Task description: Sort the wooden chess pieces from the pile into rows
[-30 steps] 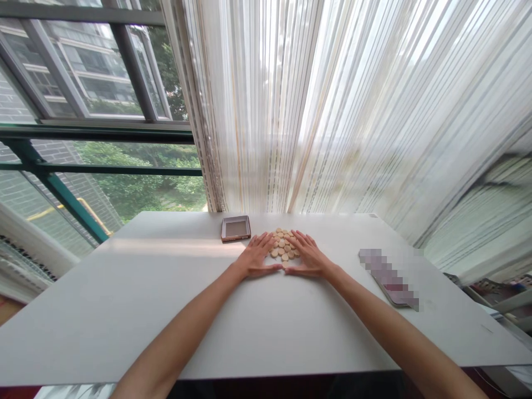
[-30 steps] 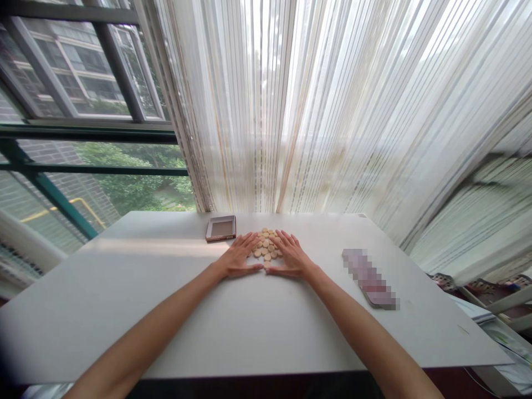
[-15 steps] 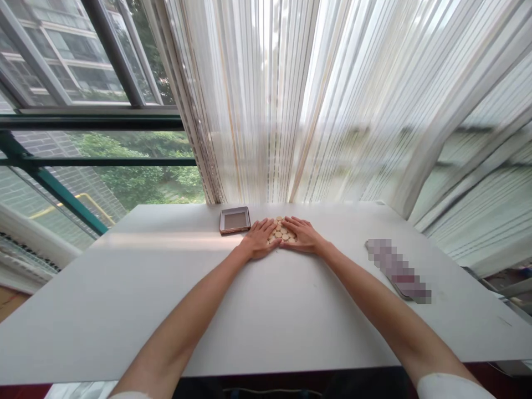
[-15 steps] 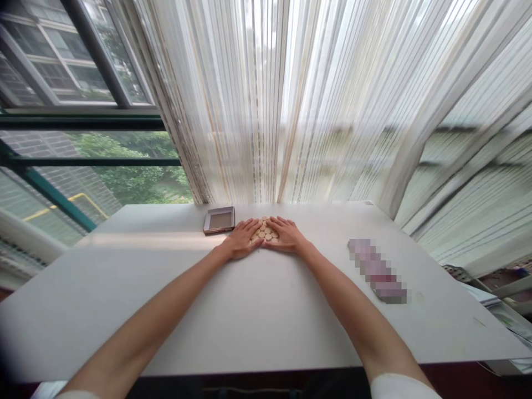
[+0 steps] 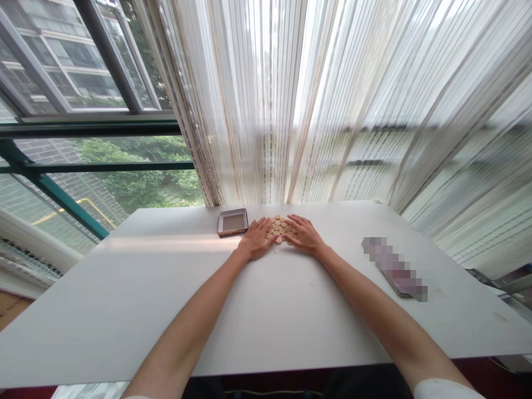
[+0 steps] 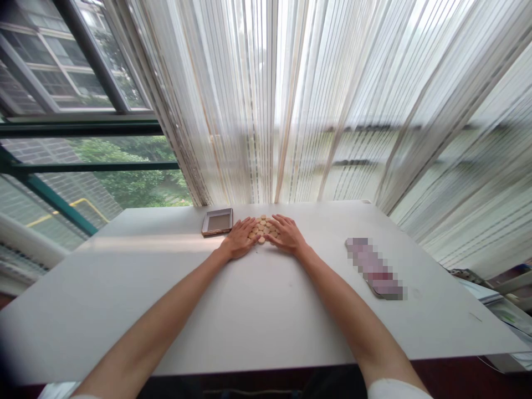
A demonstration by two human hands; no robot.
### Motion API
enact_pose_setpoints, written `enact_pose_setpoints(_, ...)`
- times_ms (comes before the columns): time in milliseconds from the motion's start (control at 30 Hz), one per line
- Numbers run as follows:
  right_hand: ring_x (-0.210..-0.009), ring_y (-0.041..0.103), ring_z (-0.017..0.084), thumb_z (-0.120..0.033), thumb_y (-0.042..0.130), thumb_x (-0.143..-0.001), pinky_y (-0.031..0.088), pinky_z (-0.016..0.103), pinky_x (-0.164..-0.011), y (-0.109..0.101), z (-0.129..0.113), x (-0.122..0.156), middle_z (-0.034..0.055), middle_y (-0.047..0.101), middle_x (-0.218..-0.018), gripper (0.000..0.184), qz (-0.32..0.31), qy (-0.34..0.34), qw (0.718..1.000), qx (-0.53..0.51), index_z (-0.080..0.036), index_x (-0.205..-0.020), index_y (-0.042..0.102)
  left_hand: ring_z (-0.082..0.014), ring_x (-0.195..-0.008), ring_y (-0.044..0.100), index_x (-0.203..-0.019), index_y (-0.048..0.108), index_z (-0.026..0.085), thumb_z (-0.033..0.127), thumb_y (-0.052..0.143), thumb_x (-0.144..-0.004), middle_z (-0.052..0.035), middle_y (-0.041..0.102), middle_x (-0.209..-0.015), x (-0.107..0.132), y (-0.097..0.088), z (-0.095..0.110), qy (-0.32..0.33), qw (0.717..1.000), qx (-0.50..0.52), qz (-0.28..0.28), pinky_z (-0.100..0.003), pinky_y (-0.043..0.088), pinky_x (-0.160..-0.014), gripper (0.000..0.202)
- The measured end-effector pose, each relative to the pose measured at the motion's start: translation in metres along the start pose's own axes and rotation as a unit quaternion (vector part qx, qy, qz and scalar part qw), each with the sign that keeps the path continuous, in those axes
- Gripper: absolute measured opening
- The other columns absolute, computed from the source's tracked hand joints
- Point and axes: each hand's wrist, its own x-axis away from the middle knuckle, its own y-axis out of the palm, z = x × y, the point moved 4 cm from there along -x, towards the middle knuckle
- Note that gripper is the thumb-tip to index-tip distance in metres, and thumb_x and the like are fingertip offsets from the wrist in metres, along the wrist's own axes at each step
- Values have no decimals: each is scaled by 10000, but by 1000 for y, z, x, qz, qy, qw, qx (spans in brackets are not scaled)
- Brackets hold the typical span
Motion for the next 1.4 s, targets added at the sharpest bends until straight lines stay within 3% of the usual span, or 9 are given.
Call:
enact_pose_setpoints(100,-1272,479,280,-408,485,-967,383,463,-1052,-11,4,16,116,579,-1336,365,86,49,995,-5,-214,-1253,604,-218,-1444,286,-1444,385,180,464,366,-998,-91,397,-1527,13,-8,8,13,998,8,56,-423,222,-1206,529)
enact_pose_setpoints(200,-1169,529,278,-358,522,-947,421,451,-1008,-20,6,35,113,620,-1221,273,117,74,990,-15,-214,-1151,632,-219,-1431,313,-1417,420,208,421,438,-982,-71,406,-1520,27,-15,14,28,996,17,81,-416,276,-1192,485)
enact_pose_setpoints(333,-972,575,243,-285,563,-901,479,385,-901,-29,4,54,74,625,-967,89,106,85,990,-34,-225,-911,628,-248,-1338,440,-1319,523,211,330,548,-934,-83,527,-1405,39,-18,15,7,993,28,114,-438,360,-1136,404)
enact_pose_setpoints(533,-845,576,212,-256,586,-843,489,341,-810,-27,8,59,45,578,-886,36,78,127,988,-37,-226,-860,596,-247,-1034,600,-1051,637,228,259,622,-883,-62,663,-1069,47,-26,11,-68,982,33,172,-417,489,-936,172)
enact_pose_setpoints(633,-784,570,194,-265,586,-834,489,322,-765,-24,12,60,36,572,-868,44,71,147,986,-39,-226,-817,577,-220,-879,607,-925,636,211,272,615,-888,-41,652,-885,51,-30,17,-64,986,32,149,-367,504,-819,75)
enact_pose_setpoints(733,-766,566,194,-278,585,-831,485,319,-745,-23,13,60,33,573,-844,68,71,150,985,-37,-226,-797,557,-201,-804,593,-829,634,206,307,582,-911,-31,629,-796,54,-31,32,-7,995,40,89,-345,489,-781,140)
enact_pose_setpoints(1000,-718,569,193,-267,575,-803,493,334,-714,-26,13,59,33,606,-835,73,85,154,983,-60,-219,-857,564,-239,-1067,568,-1144,649,269,345,555,-930,-59,645,-1125,56,-34,49,30,997,45,60,-428,454,-953,246)
enact_pose_setpoints(1267,-731,602,168,-250,536,-830,524,318,-730,-29,11,59,28,567,-917,279,95,164,975,-115,-249,-1079,663,-238,-1082,581,-1026,691,250,322,541,-942,-57,671,-1121,57,-35,49,27,997,55,52,-414,459,-946,187)
enact_pose_setpoints(1400,-746,596,174,-243,530,-837,522,324,-740,-27,13,58,33,564,-916,247,100,170,974,-113,-230,-1056,644,-234,-1088,579,-1023,689,245,327,547,-940,-52,683,-1118,58,-36,60,65,995,67,29,-407,445,-964,184)
